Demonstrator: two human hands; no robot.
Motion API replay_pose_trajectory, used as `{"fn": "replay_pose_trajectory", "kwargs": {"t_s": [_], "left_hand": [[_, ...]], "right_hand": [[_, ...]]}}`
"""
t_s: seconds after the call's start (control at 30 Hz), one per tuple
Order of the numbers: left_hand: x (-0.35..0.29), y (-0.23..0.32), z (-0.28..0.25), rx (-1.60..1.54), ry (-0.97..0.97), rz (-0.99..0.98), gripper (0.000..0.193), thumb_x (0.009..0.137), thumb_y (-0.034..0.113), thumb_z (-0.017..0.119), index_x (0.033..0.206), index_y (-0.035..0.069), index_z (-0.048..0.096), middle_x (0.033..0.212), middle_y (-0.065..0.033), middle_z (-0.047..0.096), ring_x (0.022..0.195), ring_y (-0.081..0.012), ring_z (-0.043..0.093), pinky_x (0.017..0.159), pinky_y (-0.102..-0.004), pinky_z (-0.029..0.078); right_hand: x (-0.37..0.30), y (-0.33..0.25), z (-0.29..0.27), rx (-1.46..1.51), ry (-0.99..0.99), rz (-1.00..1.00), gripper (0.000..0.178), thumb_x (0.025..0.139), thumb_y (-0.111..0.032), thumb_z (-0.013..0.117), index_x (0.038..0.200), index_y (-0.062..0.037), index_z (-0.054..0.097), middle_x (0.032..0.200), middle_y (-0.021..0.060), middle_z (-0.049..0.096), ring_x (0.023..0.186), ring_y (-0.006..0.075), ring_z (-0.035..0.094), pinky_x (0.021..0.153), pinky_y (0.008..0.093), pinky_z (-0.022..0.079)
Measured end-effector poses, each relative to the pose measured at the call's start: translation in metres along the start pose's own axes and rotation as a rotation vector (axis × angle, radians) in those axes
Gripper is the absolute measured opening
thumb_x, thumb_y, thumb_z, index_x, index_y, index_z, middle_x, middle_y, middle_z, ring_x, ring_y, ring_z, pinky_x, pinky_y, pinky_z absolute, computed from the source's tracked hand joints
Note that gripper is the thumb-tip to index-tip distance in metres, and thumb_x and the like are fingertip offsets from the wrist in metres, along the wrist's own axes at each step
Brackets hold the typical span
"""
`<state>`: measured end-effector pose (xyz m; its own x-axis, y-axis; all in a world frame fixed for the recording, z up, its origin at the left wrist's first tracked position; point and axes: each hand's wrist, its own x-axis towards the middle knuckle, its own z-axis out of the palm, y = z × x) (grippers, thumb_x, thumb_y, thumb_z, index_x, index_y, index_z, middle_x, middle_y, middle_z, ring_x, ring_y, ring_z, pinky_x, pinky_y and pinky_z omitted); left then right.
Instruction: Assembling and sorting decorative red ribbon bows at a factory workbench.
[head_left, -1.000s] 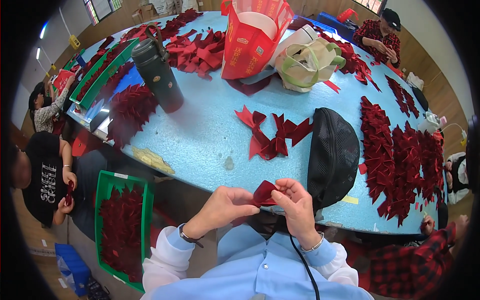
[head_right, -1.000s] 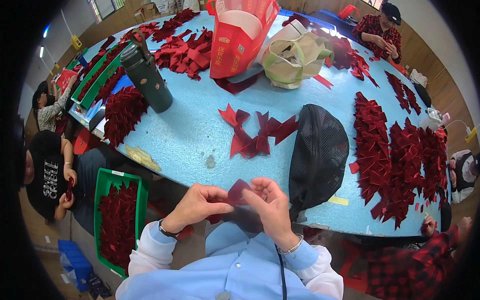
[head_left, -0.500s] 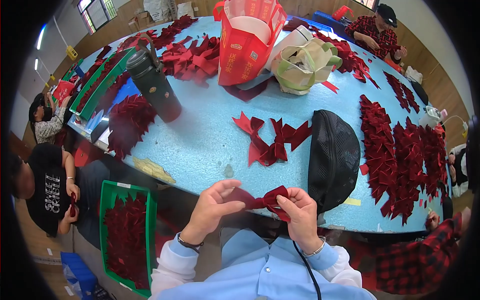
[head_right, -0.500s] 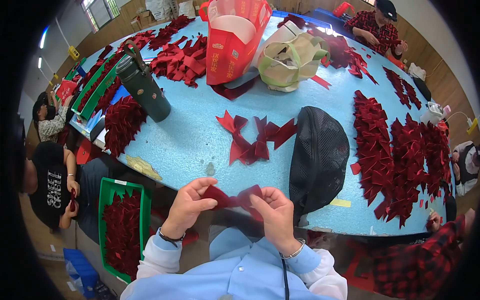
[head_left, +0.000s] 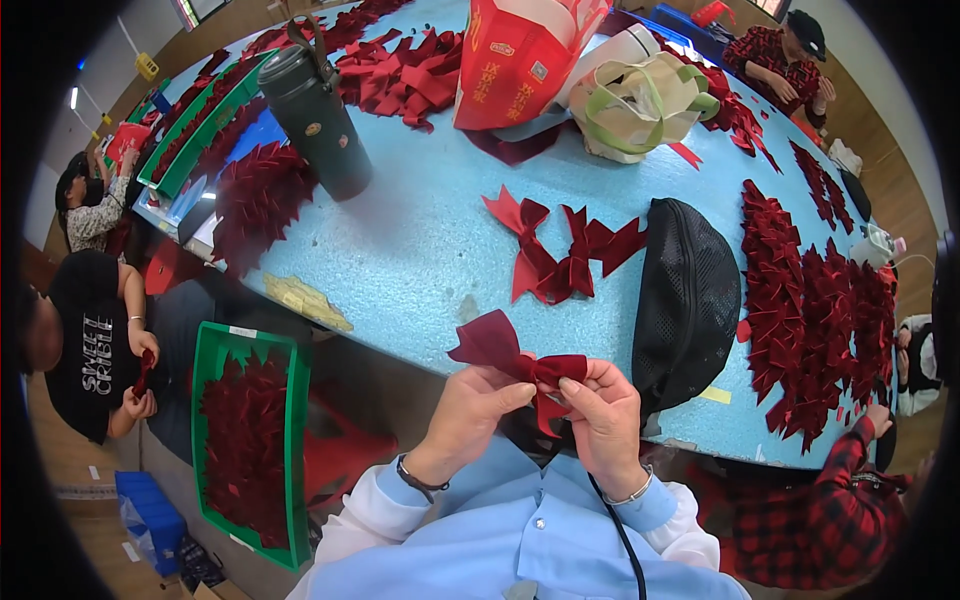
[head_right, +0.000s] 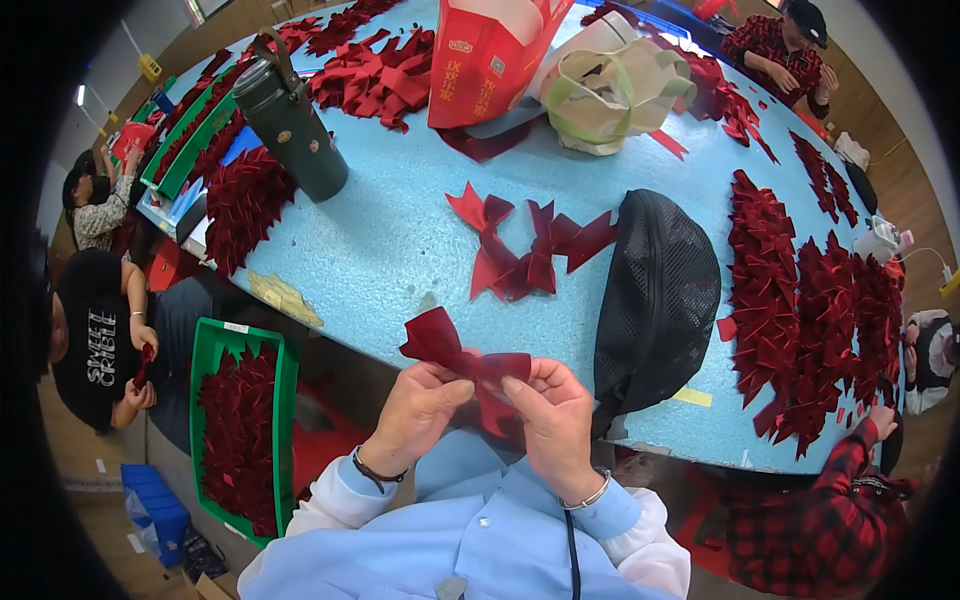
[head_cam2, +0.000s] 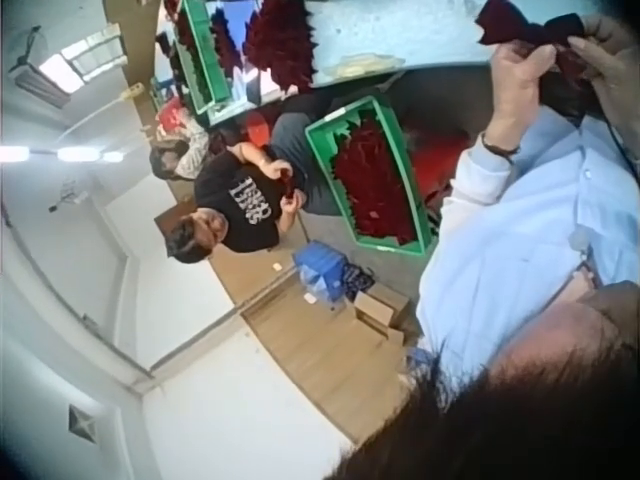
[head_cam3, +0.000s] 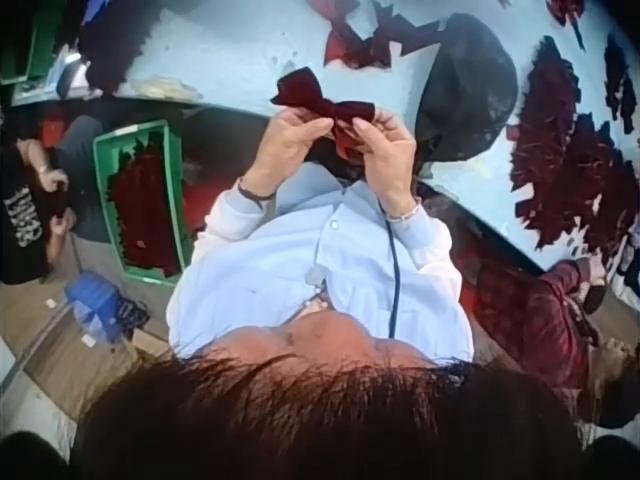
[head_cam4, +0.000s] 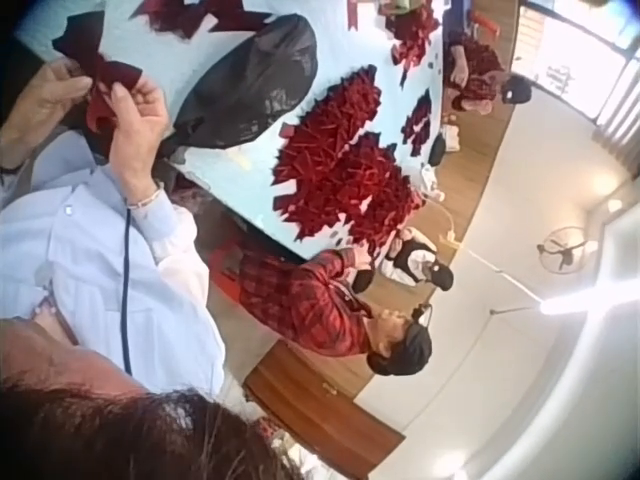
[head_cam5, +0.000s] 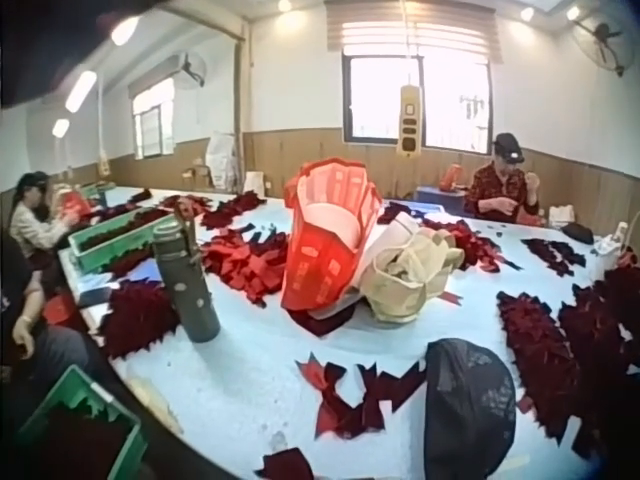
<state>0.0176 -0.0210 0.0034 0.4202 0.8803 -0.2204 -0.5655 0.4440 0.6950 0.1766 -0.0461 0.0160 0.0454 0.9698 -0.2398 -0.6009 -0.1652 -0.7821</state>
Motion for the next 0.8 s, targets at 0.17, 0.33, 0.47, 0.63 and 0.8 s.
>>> {"fn": "replay_pose_trajectory", "kwargs": {"t_s": [0.17,0.33,0.47,0.63,0.8], "left_hand": [[-0.001,-0.005,-0.004,0.035,0.110,-0.016,0.027,0.084,0.011,0.064,0.106,-0.004,0.059,0.098,-0.0088,0.063,0.094,-0.0166,0.059,0.089,-0.0318,0.043],[-0.002,-0.007,-0.008,0.086,0.136,0.046,0.021,0.086,0.012,0.063,0.100,-0.004,0.062,0.099,-0.0100,0.064,0.092,-0.0160,0.058,0.087,-0.0313,0.044],[-0.005,-0.006,-0.007,0.017,0.171,0.022,0.017,0.087,0.012,0.061,0.093,-0.003,0.064,0.100,-0.0118,0.064,0.091,-0.0156,0.058,0.085,-0.0313,0.044],[-0.008,-0.006,-0.011,-0.009,0.195,0.028,0.013,0.087,0.010,0.061,0.086,-0.002,0.065,0.099,-0.0130,0.065,0.092,-0.0161,0.059,0.086,-0.0320,0.044],[-0.011,-0.006,-0.024,0.037,0.228,0.088,0.010,0.086,0.007,0.062,0.079,-0.001,0.064,0.095,-0.0123,0.065,0.087,-0.0150,0.060,0.083,-0.0301,0.045]], "right_hand": [[-0.002,0.001,-0.001,-0.033,-0.012,0.056,0.014,0.083,0.003,0.058,0.097,0.0036,0.053,0.096,0.0131,0.063,0.086,0.0175,0.063,0.079,0.0287,0.051],[-0.002,0.007,-0.007,-0.065,-0.009,0.062,0.014,0.083,0.003,0.059,0.096,0.0032,0.053,0.095,0.0118,0.063,0.085,0.0158,0.062,0.078,0.0280,0.050],[-0.005,0.008,-0.008,-0.078,-0.014,0.057,0.014,0.082,0.003,0.060,0.095,0.0027,0.054,0.093,0.0112,0.063,0.083,0.0154,0.062,0.078,0.0281,0.050],[-0.007,0.011,-0.006,-0.111,0.006,0.063,0.014,0.082,0.004,0.061,0.094,0.0027,0.055,0.089,0.0075,0.062,0.079,0.0116,0.060,0.074,0.0245,0.050],[-0.008,0.019,-0.005,-0.148,-0.018,0.062,0.012,0.083,0.003,0.059,0.094,0.0026,0.054,0.087,0.0095,0.062,0.076,0.0145,0.060,0.071,0.0270,0.050]]}}
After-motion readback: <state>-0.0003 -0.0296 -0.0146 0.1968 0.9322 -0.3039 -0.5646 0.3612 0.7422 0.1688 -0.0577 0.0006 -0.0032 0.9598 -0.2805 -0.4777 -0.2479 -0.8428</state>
